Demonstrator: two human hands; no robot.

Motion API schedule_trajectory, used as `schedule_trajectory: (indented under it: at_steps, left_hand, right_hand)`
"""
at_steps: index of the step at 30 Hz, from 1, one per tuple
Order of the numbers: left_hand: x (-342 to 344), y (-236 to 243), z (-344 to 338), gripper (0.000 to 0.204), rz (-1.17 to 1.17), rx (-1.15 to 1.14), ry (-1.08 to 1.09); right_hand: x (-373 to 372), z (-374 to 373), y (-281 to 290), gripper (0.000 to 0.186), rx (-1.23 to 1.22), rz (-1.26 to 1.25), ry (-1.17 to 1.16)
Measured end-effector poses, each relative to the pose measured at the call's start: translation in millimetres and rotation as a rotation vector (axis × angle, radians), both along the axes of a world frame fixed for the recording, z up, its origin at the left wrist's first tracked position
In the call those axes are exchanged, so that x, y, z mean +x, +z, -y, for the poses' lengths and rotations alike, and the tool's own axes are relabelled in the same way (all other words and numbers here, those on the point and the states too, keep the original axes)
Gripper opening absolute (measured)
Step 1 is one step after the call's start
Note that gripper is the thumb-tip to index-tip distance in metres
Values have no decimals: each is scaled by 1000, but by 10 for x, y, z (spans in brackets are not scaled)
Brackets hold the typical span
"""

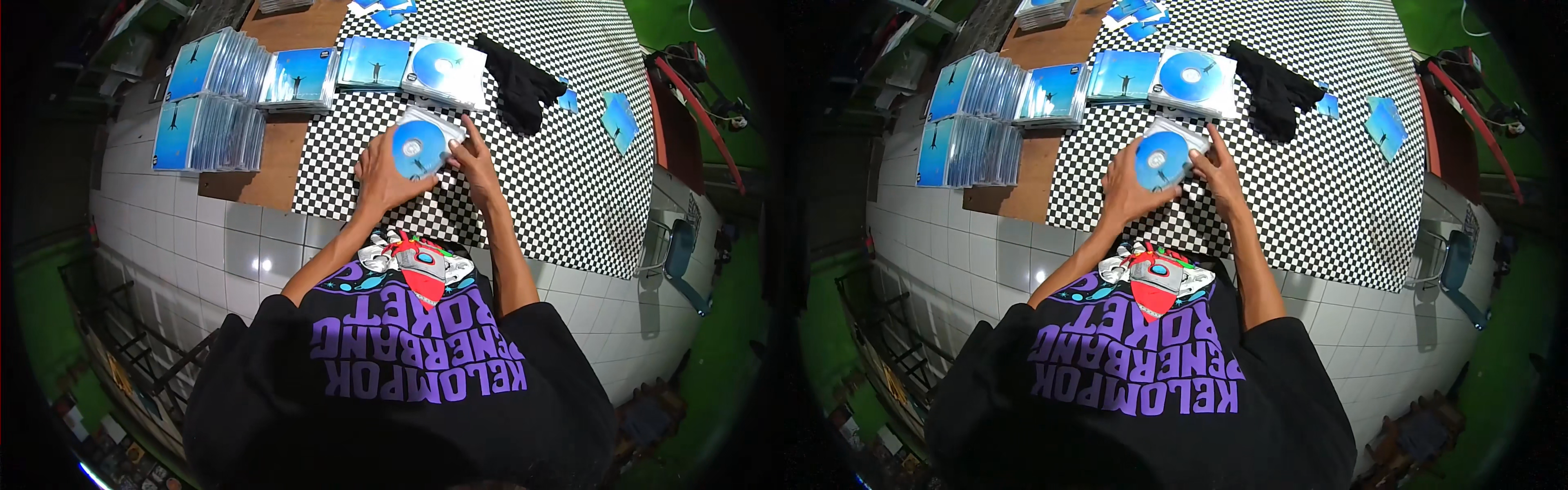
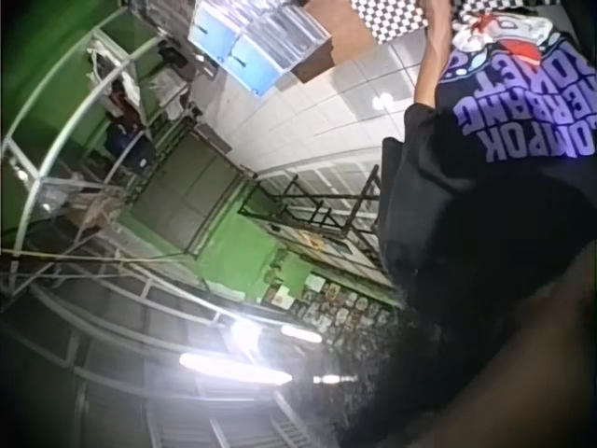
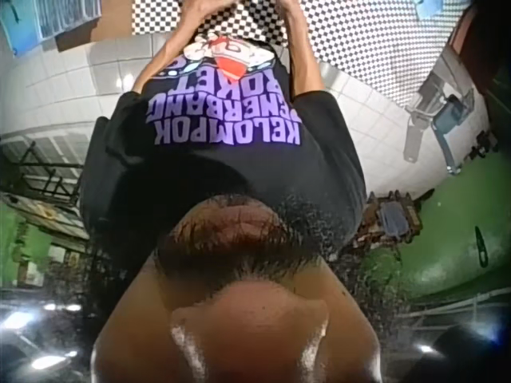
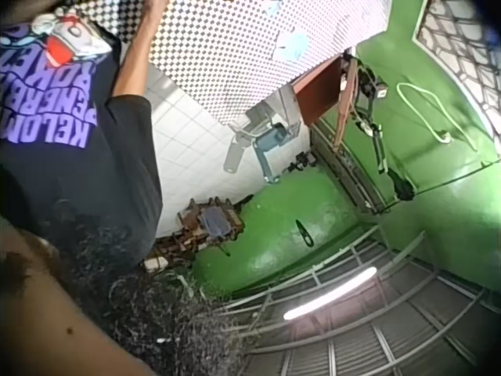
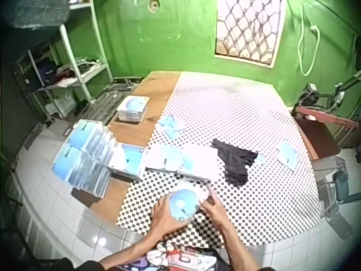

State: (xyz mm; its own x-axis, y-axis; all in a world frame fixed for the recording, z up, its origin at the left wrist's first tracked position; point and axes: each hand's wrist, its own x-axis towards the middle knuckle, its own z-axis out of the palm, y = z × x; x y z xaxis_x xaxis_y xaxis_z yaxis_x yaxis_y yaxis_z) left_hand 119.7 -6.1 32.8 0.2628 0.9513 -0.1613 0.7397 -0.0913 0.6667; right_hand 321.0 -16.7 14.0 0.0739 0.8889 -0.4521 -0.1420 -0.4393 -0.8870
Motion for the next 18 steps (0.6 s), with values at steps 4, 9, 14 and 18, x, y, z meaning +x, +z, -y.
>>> schedule_trajectory:
  at_steps: [4,9,14,18]
  left_hand:
    - [74,4,4,115,247,-207,404]
    - [94,6,208,107,581,-437,525]
    - [-80,298,541,107,389,-508,34]
    - [-211,193,447,117,-120,212,-298]
  right_hand:
    - [-262,183,-94,80,266,-214,-8]
    - [-538,476,-159,72,255,7,126]
    - [-124,322,-279,56,-10,-11,-72]
    - [80,187,-206,55,-47,155,48]
